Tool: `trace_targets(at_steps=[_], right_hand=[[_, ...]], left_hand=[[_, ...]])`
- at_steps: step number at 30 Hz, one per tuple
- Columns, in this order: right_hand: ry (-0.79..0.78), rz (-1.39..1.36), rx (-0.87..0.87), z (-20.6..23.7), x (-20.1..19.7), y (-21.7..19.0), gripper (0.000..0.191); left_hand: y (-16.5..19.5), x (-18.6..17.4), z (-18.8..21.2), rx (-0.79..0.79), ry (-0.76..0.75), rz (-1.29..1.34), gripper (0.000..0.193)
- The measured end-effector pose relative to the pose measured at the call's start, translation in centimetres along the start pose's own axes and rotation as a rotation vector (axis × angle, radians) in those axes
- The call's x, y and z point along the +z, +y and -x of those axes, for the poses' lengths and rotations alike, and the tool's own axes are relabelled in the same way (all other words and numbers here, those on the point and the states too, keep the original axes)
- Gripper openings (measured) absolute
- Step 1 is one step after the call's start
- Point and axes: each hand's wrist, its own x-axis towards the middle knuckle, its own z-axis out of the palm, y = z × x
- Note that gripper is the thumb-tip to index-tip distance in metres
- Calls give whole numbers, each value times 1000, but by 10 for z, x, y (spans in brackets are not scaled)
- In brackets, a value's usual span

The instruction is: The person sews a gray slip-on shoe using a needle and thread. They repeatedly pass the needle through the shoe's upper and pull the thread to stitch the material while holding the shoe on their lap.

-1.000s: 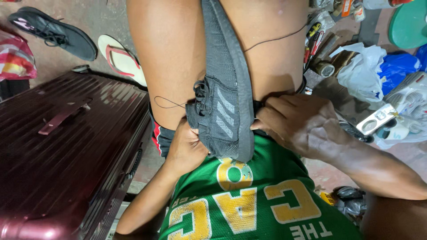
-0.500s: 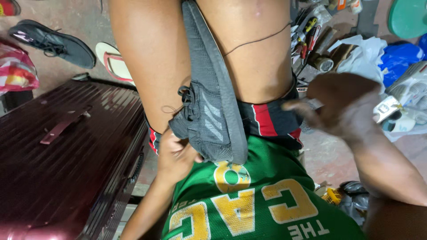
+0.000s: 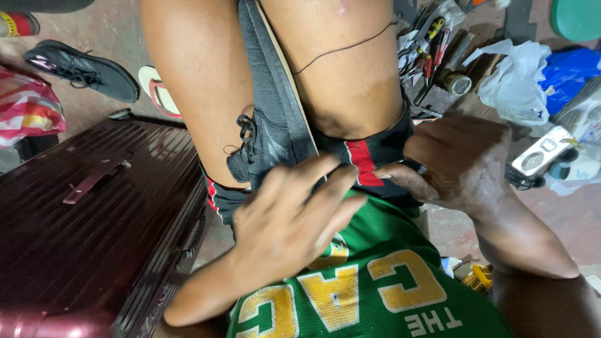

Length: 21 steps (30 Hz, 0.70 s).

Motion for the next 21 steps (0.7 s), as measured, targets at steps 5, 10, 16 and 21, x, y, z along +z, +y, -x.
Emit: trace_targets(at_steps=[5, 10, 16, 21], right_hand=[[-62, -3, -80, -8, 12, -7, 52], [-8, -436, -208, -21, 31, -13, 48], [48, -467, -81, -24, 37, -39, 25], [-134, -771, 19, -22, 35, -45, 13]], left_hand=[[-20, 17, 2, -91, -77, 236, 16], [-36, 15, 23, -273, -119, 527, 13], [-42, 19, 47, -516, 140, 1219, 18], [-56, 14, 42, -598, 201, 1618, 30]])
